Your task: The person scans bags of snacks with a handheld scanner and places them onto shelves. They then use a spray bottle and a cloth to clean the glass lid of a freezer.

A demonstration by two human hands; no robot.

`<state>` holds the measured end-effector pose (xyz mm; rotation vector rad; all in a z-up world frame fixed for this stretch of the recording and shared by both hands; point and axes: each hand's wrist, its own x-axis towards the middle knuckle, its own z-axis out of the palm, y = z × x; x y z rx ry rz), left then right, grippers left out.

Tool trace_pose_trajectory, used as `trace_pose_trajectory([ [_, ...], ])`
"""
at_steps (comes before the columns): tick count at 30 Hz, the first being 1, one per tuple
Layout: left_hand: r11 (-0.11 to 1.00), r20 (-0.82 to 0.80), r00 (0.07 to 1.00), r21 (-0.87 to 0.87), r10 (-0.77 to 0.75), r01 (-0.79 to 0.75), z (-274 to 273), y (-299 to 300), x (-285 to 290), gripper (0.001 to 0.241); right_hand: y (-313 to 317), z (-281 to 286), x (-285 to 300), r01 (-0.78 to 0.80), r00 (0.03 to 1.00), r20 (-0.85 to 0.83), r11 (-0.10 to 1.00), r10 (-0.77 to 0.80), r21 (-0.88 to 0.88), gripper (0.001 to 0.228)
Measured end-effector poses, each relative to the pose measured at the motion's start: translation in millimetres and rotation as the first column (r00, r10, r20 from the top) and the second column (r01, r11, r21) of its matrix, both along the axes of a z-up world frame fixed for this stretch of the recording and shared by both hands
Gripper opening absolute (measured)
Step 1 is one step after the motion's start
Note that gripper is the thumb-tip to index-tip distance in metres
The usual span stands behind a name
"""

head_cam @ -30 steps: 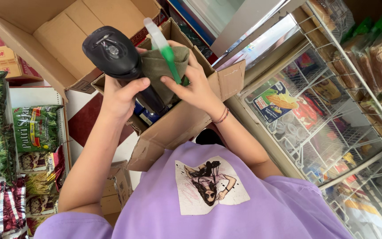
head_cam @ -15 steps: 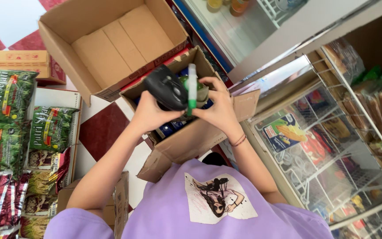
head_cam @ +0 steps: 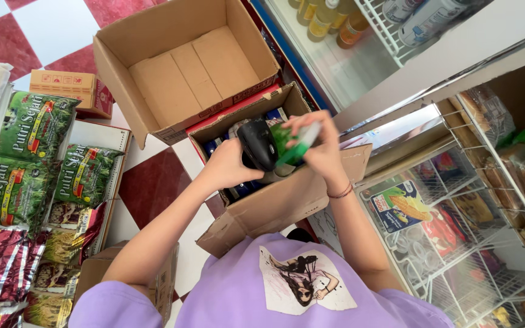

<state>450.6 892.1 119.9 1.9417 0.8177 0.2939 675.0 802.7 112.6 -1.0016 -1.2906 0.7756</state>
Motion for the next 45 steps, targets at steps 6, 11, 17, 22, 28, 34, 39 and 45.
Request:
trace_pose_trajectory([
  [6, 0.993, -0.284, 0.954, 0.1, 0.093, -0.067, -23, -1, 11, 0.065, -9, 17, 23, 0.412, 0.891, -0.307, 0.879, -0.333, 0.242, 0.03],
  [11, 0.987, -0.413, 0.91, 0.159, 0.037, 0.032, -33, -6, 25, 0.058, -26, 43, 33, 0.522, 0.839, -0.374, 0.777, -0.394, 0.352, 0.035],
  [17, 0.88, -0.109, 0.974, 0.457, 0.198, -0.128, 5, -21, 21, 0.046, -54, 60, 25, 0.46, 0.85, -0.421, 0.834, -0.316, 0.303, 0.048],
  [22, 0.958, 0.312, 0.947, 0.286, -0.079, -0.014, 67, -41, 13, 0.035, -73, 71, 18, 0.069, 0.965, -0.262, 0.955, 0.009, 0.288, 0.073],
  [28, 0.93, 0.431, 0.829, 0.068, -0.355, 0.362, 95, -110, 41, 0.057, -102, 67, 30, -0.013, 0.981, 0.19, 0.967, -0.036, 0.254, 0.1],
  [34, 0.923, 0.492, 0.79, 0.08, -0.365, 0.377, 74, -178, 85, 0.057, -157, 67, 54, -0.218, 0.9, 0.414, 0.965, 0.14, 0.145, 0.102],
  [39, 0.931, 0.503, 0.784, 0.224, -0.364, 0.289, 64, -236, 132, 0.045, -218, 41, 95, -0.189, 0.969, 0.135, 0.972, 0.208, -0.14, 0.106],
  [45, 0.893, 0.369, 0.917, 0.347, 0.151, -0.287, 39, -281, 176, 0.038, -308, -63, 116, -0.136, 0.98, -0.178, 0.943, 0.085, -0.304, 0.126],
])
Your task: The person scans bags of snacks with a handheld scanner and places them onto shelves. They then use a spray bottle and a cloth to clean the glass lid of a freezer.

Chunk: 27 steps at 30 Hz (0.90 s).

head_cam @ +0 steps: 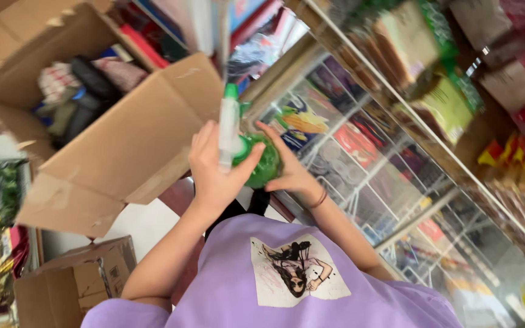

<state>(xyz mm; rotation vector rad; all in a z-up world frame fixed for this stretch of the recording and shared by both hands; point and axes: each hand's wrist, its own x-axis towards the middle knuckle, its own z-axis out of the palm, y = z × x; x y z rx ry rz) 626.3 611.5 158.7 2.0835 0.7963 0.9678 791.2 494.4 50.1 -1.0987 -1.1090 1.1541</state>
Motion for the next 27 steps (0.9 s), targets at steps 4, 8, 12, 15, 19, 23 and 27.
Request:
trace_pose_trajectory([
  [4, 0.983, 0.076, 0.994, -0.159, -0.078, 0.089, -29, -41, 35, 0.057, -68, -61, 4, 0.023, 1.0, -0.008, 0.987, -0.024, -0.158, 0.131],
  [8, 0.857, 0.197, 0.927, -0.357, -0.32, 0.372, -80, -46, 74, 0.049, -108, -98, 15, -0.043, 0.991, -0.132, 0.975, 0.014, -0.22, 0.13],
  [12, 0.795, 0.173, 0.885, -0.389, -0.433, 0.465, -138, -54, 101, 0.033, -126, -89, 2, 0.155, 0.961, -0.165, 0.927, -0.222, -0.341, 0.128],
  [15, 0.859, 0.079, 0.926, -0.35, -0.37, 0.374, -166, -59, 122, 0.033, -126, -80, -14, 0.303, 0.904, -0.163, 0.861, -0.396, -0.408, 0.13],
  [19, 0.843, -0.074, 0.899, -0.389, -0.431, 0.372, -189, -69, 143, 0.023, -116, -91, -34, 0.542, 0.837, 0.108, 0.786, -0.537, -0.296, 0.121],
  [23, 0.795, -0.158, 0.839, -0.448, -0.52, 0.409, -197, -74, 154, 0.028, -122, -97, -42, 0.609, 0.774, 0.093, 0.696, -0.626, -0.381, 0.117],
  [27, 0.775, -0.028, 0.8, -0.272, -0.6, 0.571, -197, -84, 159, 0.038, -124, -95, -57, 0.678, 0.698, 0.04, 0.642, -0.715, -0.357, 0.112],
])
